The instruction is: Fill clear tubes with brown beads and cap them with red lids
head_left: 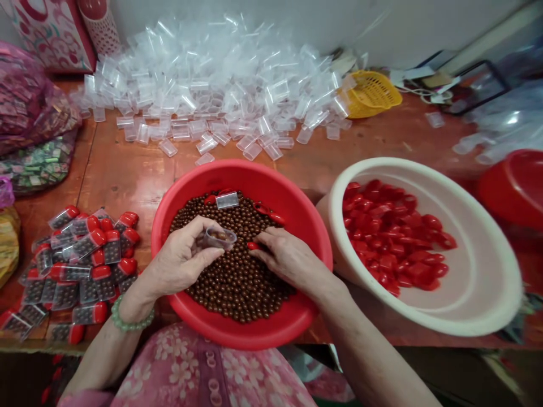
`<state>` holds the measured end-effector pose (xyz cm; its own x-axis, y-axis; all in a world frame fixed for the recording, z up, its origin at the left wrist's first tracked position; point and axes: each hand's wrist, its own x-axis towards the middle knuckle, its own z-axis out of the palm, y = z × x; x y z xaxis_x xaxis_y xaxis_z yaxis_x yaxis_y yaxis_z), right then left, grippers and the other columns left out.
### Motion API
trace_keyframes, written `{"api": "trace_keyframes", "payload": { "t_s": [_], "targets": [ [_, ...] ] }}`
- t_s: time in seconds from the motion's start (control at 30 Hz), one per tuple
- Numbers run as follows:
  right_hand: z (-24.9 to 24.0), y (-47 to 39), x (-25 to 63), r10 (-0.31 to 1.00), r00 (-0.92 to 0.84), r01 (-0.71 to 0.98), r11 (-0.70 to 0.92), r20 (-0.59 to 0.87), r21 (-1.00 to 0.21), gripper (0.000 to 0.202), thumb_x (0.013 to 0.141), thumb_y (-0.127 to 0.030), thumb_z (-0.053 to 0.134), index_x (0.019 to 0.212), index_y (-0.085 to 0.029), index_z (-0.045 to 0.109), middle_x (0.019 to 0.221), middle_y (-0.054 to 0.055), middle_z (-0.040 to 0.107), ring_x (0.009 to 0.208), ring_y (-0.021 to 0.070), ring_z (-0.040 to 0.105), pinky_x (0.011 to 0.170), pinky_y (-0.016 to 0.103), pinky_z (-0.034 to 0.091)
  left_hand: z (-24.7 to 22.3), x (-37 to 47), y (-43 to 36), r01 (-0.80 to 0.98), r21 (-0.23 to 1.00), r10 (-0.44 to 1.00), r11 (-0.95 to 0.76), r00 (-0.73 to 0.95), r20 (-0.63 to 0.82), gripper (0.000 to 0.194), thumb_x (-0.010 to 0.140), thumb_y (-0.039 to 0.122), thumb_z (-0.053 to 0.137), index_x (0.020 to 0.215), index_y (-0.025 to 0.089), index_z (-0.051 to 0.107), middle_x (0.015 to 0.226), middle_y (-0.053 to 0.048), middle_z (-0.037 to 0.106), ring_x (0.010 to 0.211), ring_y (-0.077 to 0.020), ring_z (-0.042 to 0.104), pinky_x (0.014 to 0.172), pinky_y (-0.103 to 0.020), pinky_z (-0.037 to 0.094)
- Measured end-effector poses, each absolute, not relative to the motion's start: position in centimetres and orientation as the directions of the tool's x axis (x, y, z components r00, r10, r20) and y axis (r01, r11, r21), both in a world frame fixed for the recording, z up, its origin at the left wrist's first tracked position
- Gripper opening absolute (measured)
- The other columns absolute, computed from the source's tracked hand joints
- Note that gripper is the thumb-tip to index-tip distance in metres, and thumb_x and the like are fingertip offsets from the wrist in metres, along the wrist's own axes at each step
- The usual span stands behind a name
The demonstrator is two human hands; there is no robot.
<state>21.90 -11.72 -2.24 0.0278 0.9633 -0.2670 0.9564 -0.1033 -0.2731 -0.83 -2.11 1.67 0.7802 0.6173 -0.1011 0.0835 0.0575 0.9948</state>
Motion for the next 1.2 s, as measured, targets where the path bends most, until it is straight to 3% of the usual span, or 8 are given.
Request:
{"api": "trace_keyframes", "payload": {
  "t_s": [0.13,0.27,0.37,0.57,0.73,0.87,0.97,1.2],
  "targets": [
    [-1.1,-11.6,21.7,0.981,0.125,0.817,-0.188,-0.151,-0.545,0.015,0.089,-0.033,0.055,0.085,-0.020,0.061,0.084,0.006,0.063,0.081,0.0218,0.059,0.075,0.035,0.047,1.7,-0.8,-2.0,0.085,0.996,0.631,0.039,0.771,-0.091,0.025,0.087,0.017,0.055,0.112,0.019,0.059,0.102,-0.005,0.069,0.095,-0.0155,0.066,0.088,-0.029,0.050],
    [0.8,-10.9,20.4,0.939,0.338,0.319,-0.178,-0.064,-0.931,0.020,0.085,-0.038,0.062,0.098,-0.024,0.060,0.089,0.003,0.067,0.074,0.0171,0.061,0.069,0.032,0.050,2.0,-0.6,-2.0,0.078,0.991,0.646,0.110,0.752,-0.131,0.021,0.086,0.019,0.057,0.106,0.017,0.060,0.097,-0.005,0.068,0.091,-0.0151,0.065,0.085,-0.029,0.050],
    [1.7,-9.8,18.8,0.883,0.469,0.068,-0.054,-0.016,-0.996,0.020,0.083,-0.039,0.065,0.097,-0.026,0.057,0.093,0.004,0.068,0.082,0.0179,0.065,0.077,0.034,0.053,2.0,-0.4,-2.1,0.076,0.987,0.659,0.143,0.737,-0.152,0.017,0.085,0.021,0.059,0.100,0.016,0.060,0.094,-0.005,0.067,0.088,-0.0151,0.064,0.082,-0.029,0.049],
    [1.2,-8.8,16.2,0.911,0.411,-0.041,-0.008,-0.025,-0.999,0.023,0.085,-0.039,0.065,0.102,-0.026,0.056,0.101,0.006,0.071,0.094,0.0199,0.067,0.089,0.038,0.054,1.4,-0.6,-2.2,0.057,0.984,0.675,0.167,0.721,-0.156,0.019,0.084,0.021,0.060,0.102,0.017,0.058,0.098,-0.004,0.064,0.088,-0.0133,0.060,0.082,-0.029,0.047],
    [0.7,-9.5,16.1,0.915,0.400,0.062,0.029,0.052,-0.998,0.016,0.089,-0.032,0.062,0.103,-0.025,0.059,0.102,0.004,0.072,0.092,0.0173,0.070,0.087,0.033,0.055,1.4,-0.6,-1.9,0.014,0.957,0.681,0.291,0.699,-0.217,0.020,0.081,0.019,0.063,0.100,0.014,0.058,0.093,-0.003,0.064,0.085,-0.0126,0.059,0.081,-0.028,0.047],
    [0.6,-9.9,16.7,0.898,0.361,0.408,0.091,0.252,-0.908,0.019,0.087,-0.025,0.064,0.106,-0.024,0.062,0.098,0.003,0.073,0.087,0.0162,0.071,0.080,0.029,0.058,1.5,-0.6,-1.5,-0.032,0.926,0.710,0.376,0.652,-0.266,0.019,0.078,0.019,0.066,0.095,0.014,0.059,0.090,-0.003,0.064,0.082,-0.0119,0.060,0.083,-0.028,0.047],
    [0.5,-9.9,17.0,0.922,0.182,0.637,0.153,0.340,-0.755,0.022,0.087,-0.021,0.063,0.109,-0.024,0.065,0.097,0.003,0.074,0.085,0.0165,0.071,0.080,0.030,0.058,1.4,-0.7,-1.4,-0.074,0.918,0.745,0.390,0.611,-0.267,0.019,0.078,0.021,0.066,0.094,0.013,0.059,0.094,-0.004,0.065,0.086,-0.0125,0.061,0.088,-0.030,0.046],
    [0.2,-9.1,16.3,0.890,-0.069,0.696,0.367,0.451,-0.617,0.034,0.087,-0.013,0.062,0.119,-0.023,0.065,0.103,0.007,0.074,0.090,0.0171,0.071,0.081,0.029,0.060,0.9,-0.6,-1.6,-0.075,0.917,0.742,0.391,0.615,-0.266,0.020,0.077,0.020,0.066,0.094,0.014,0.058,0.094,-0.004,0.064,0.088,-0.0137,0.060,0.087,-0.031,0.046]
  ]
}}
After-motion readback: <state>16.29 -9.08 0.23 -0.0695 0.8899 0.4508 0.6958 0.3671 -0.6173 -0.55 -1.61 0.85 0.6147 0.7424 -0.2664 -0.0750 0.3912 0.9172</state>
